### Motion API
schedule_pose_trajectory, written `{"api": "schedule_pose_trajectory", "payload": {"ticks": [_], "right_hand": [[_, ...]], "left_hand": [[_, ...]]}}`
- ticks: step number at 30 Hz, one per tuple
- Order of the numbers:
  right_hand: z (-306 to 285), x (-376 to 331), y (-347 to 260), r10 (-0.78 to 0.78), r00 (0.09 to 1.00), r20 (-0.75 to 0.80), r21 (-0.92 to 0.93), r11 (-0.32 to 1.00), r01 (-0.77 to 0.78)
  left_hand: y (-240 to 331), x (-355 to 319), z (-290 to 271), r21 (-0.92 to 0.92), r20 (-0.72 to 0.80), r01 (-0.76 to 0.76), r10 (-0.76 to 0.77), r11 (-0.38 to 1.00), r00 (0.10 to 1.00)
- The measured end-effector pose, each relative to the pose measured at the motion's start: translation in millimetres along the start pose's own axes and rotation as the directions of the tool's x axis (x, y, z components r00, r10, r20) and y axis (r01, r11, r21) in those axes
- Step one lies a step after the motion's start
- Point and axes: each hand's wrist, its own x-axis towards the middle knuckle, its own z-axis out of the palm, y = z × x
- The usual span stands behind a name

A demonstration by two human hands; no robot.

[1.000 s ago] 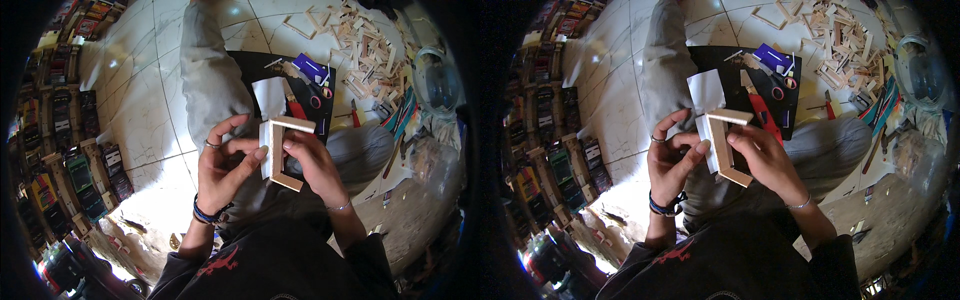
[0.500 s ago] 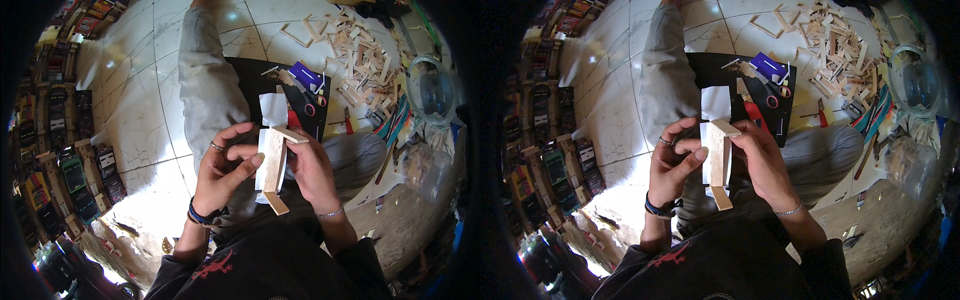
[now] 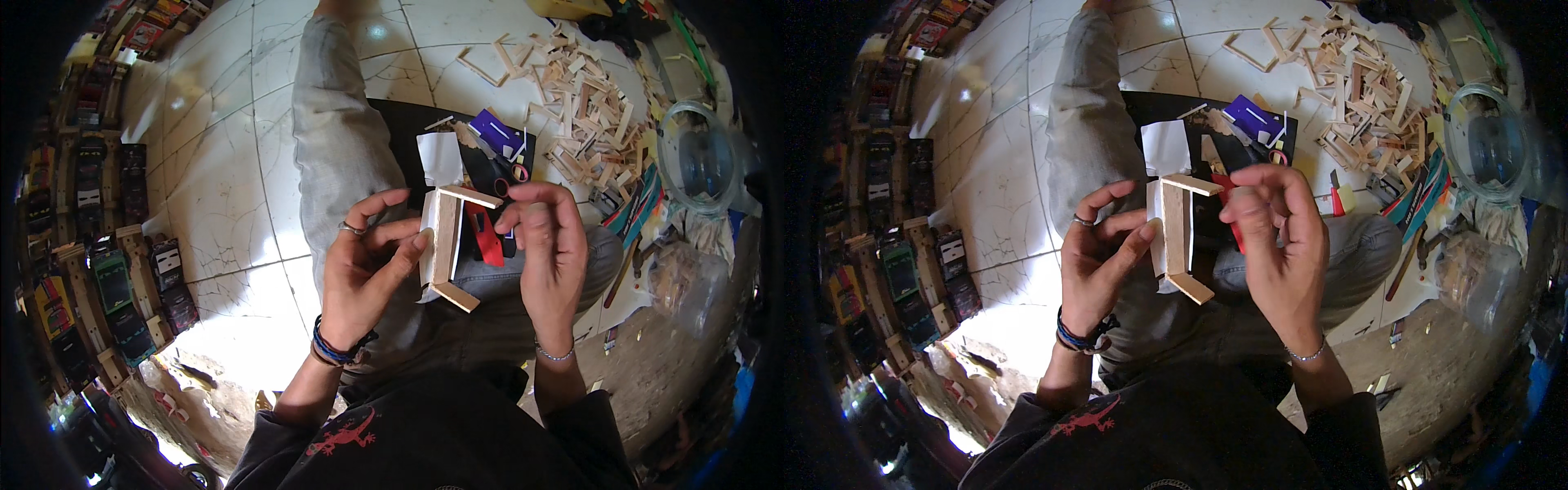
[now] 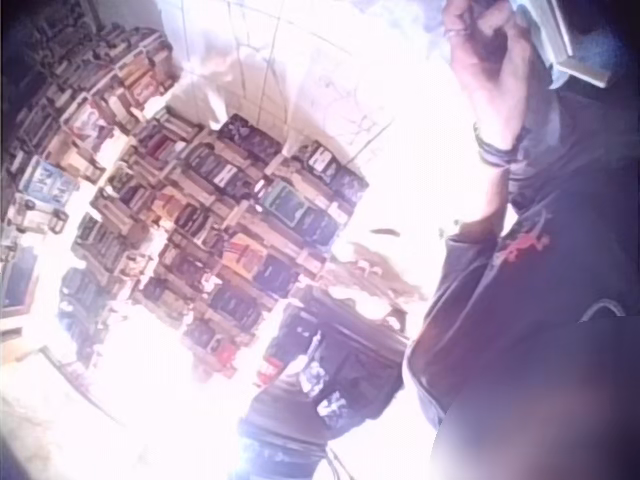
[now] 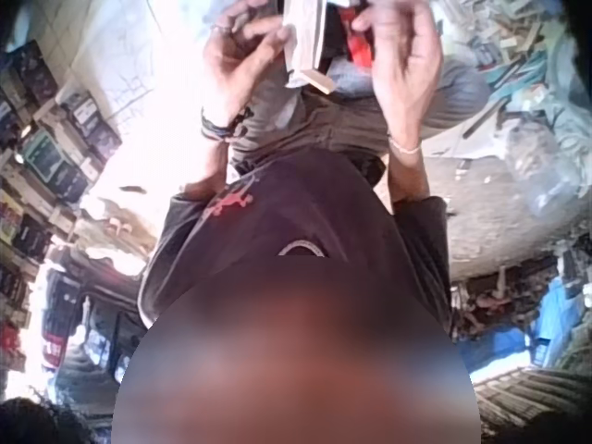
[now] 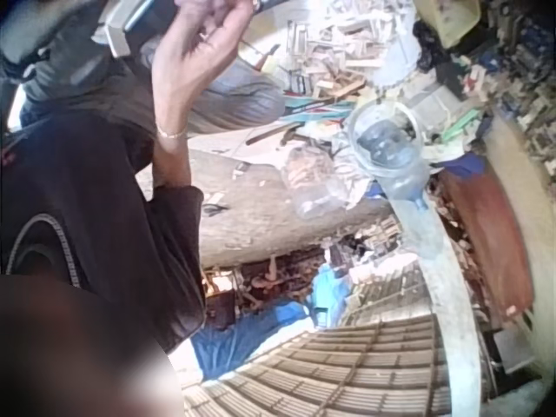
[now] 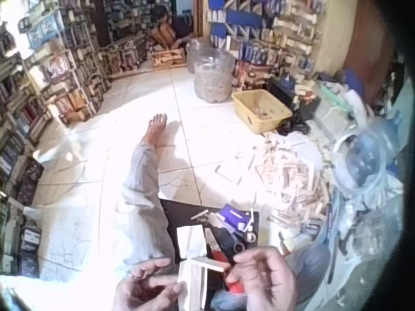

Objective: The person assembles small wooden frames by inserting thin sticks into slots and wrapping them with purple printed paper. They repeatedly adjust the paper and sticks to form a rectangular structure.

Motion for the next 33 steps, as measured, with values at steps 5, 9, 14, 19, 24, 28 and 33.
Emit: {"api": "schedule_pose_trajectory", "payload": {"ticks": [5, 9, 14, 19, 24, 28, 33], "right_hand": [[13.1, 6.9, -13.3, 0.189, 0.982, 0.028, -0.048, 0.981, -0.188], [17.8, 13.2, -8.5, 0.261, 0.965, 0.037, -0.052, 0.964, -0.259], [2.4, 14.3, 1.5, 0.357, 0.92, 0.159, 0.227, 0.894, -0.386], [-19.8, 8.9, 14.0, 0.276, 0.908, 0.314, 0.501, 0.765, -0.405], [-36.6, -3.9, 31.8, 0.222, 0.904, 0.365, 0.698, 0.578, -0.424], [-47.5, -8.6, 39.3, 0.275, 0.841, 0.467, 0.68, 0.495, -0.54], [-52.6, -11.2, 38.4, 0.213, 0.89, 0.402, 0.69, 0.569, -0.448]], "left_hand": [[-2.7, 2.8, 1.3, 0.032, 0.018, -0.053, 0.052, 0.998, 0.998], [-2.2, 1.6, 0.4, 0.027, 0.022, -0.011, 0.01, 1.0, 1.0], [0.7, -2.5, -1.4, 0.046, 0.072, -0.093, 0.09, 0.995, 0.993], [1.6, -2.7, 4.8, 0.184, 0.152, -0.354, 0.329, 0.917, 0.932], [5.4, 3.1, 17.5, 0.258, 0.223, -0.636, 0.596, 0.727, 0.771], [15.2, 2.8, 22.1, 0.44, 0.336, -0.688, 0.605, 0.577, 0.722], [19.5, 2.6, 25.6, 0.52, 0.412, -0.701, 0.576, 0.488, 0.706]]}}
